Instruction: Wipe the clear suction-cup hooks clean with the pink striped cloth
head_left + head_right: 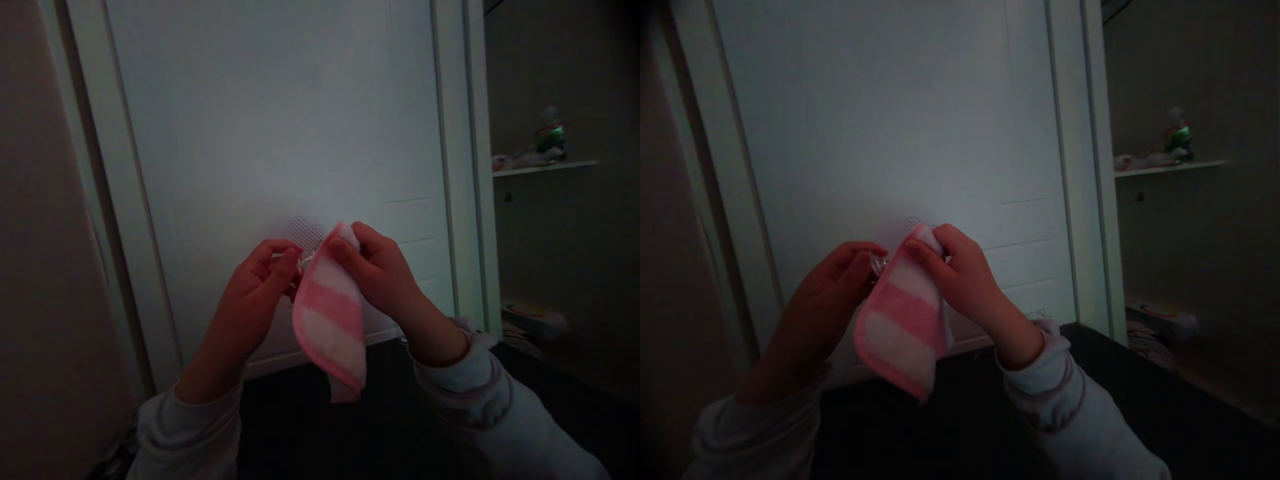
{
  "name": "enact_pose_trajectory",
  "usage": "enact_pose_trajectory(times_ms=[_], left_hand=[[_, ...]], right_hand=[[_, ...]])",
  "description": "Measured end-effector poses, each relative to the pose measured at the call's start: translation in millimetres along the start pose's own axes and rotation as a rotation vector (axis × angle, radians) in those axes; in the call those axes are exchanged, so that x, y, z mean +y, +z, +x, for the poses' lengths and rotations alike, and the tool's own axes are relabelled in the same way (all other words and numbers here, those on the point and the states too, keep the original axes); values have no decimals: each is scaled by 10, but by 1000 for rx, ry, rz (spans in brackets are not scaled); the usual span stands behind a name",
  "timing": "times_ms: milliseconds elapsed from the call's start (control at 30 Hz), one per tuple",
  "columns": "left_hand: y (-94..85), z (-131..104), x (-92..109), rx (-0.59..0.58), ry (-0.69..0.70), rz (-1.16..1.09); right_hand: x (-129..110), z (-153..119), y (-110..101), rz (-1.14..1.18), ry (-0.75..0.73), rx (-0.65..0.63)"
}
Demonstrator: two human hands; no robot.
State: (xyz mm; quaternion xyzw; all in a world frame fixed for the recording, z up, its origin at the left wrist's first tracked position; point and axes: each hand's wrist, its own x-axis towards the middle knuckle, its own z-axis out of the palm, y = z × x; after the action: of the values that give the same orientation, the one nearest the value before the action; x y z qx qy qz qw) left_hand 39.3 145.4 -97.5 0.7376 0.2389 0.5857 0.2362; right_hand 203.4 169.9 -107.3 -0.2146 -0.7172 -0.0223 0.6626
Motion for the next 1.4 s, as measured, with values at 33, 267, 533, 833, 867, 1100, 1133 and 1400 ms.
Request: enact_pose_trajectory(times_ms=[33,267,533,833,867,1100,1133,1400], left_hand=[[-12,-5,-10,-18,38,11],[-111,-20,-84,59,187,223],[-111,11,-38,90,181,347],[-17,6,-28,82,-17,175],[-27,13,-28,77,-39,108],[-35,58,11,-49,-252,-231],[-22,59,13,-72,-272,-236],[21,41,-21,114,49,-155]], right_hand=[[15,-6,2,54,55,-16],[21,-19,-17,283,148,-143],[-62,10,-19,61,-70,-108],[-36,4,-22,6,-136,-126],[-38,4,-20,6,-152,-134],[-69,15,-18,-26,-197,-137],[-71,16,-18,-38,-189,-126],[-19,-4,-5,20,-27,-47]])
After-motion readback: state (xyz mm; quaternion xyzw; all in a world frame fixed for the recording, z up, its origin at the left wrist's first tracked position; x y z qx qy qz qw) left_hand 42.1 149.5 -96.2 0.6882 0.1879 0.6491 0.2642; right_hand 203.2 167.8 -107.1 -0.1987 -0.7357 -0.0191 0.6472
